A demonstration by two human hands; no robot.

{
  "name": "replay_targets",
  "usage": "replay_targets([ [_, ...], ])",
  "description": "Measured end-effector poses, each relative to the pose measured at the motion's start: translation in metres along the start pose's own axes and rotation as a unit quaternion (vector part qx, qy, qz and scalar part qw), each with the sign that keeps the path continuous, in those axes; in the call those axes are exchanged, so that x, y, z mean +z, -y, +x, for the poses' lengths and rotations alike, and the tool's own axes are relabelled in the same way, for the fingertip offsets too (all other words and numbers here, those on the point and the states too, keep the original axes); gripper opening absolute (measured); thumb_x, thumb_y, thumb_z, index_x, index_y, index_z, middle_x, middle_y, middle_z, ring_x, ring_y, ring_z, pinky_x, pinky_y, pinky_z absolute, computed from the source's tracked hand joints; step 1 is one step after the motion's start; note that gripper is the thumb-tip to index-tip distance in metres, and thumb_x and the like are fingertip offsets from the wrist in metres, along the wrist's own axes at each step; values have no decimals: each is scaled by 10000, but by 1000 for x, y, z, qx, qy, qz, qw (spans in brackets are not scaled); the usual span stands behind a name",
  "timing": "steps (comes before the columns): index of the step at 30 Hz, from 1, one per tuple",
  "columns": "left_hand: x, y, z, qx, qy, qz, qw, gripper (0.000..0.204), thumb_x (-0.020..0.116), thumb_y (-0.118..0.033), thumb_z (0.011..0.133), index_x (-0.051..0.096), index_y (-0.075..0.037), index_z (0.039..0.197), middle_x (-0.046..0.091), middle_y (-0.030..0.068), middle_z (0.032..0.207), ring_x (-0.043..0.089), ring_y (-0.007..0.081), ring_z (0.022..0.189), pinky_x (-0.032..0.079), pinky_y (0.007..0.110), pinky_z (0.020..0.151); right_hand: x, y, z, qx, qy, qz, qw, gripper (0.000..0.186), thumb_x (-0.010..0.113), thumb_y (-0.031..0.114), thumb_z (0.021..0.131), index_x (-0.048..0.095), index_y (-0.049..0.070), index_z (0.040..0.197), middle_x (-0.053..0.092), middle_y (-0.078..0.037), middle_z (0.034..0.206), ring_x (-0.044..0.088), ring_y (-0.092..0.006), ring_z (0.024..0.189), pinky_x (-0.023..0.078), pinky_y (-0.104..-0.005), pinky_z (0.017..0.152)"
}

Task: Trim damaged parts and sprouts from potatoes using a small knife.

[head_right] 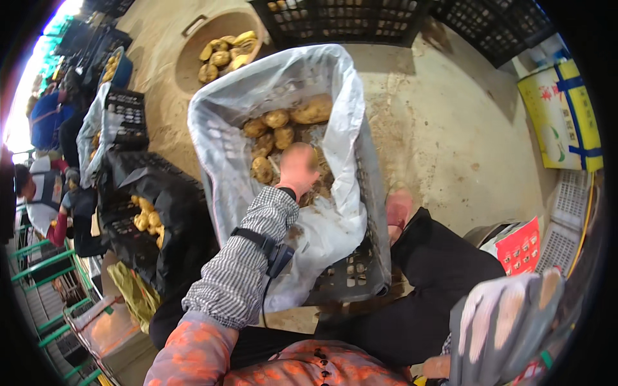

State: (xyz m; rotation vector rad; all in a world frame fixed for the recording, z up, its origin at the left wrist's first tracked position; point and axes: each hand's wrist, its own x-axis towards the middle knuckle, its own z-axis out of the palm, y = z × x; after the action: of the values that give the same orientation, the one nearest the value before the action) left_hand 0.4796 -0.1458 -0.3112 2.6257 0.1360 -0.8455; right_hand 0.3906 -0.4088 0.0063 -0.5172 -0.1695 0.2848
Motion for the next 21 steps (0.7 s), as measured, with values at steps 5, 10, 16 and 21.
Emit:
replay_targets([
  [5, 24, 15, 33, -30, -54, 100, 993, 769, 710, -241, 750, 370, -256, 1440, 249, 111, 1531, 233, 443, 1374, 285, 537, 1088, -6, -2, 3, -1, -40, -1, 999, 359, 395, 304, 1033, 438, 16, 823, 422, -69, 492, 344, -131, 253, 312, -256, 219],
  [10, 1, 48, 14, -19, -79, -487, 870, 492, 695, -126, 801, 514, -72, 1255, 600, 98, 1178, 596, 270, 1048, 497, 391, 892, -1, -4, -4, -11, -36, -8, 999, 364, 389, 329, 1033, 451, 18, 854, 436, -71, 514, 345, -127, 259, 313, -256, 224],
  [16, -13, 52, -75, 88, 4, -847, 525, 385, 560, -113, 946, 473, -62, 1317, 588, 78, 1139, 612, 219, 963, 518, 359, 897, 17, -3, -6, -54, 32, 1, 998, 376, 383, 359, 1034, 466, 21, 891, 452, -72, 541, 346, -122, 266, 313, -256, 229],
  [21, -9, 30, -101, 57, -29, -717, 695, 477, 633, -127, 895, 472, -52, 1338, 581, 85, 1194, 572, 187, 1051, 469, 314, 928, 39, -8, -5, -12, -23, -35, 999, 490, 323, 405, 1043, 467, 29, 765, 434, -57, 523, 356, -143, 282, 341, -276, 255],
])
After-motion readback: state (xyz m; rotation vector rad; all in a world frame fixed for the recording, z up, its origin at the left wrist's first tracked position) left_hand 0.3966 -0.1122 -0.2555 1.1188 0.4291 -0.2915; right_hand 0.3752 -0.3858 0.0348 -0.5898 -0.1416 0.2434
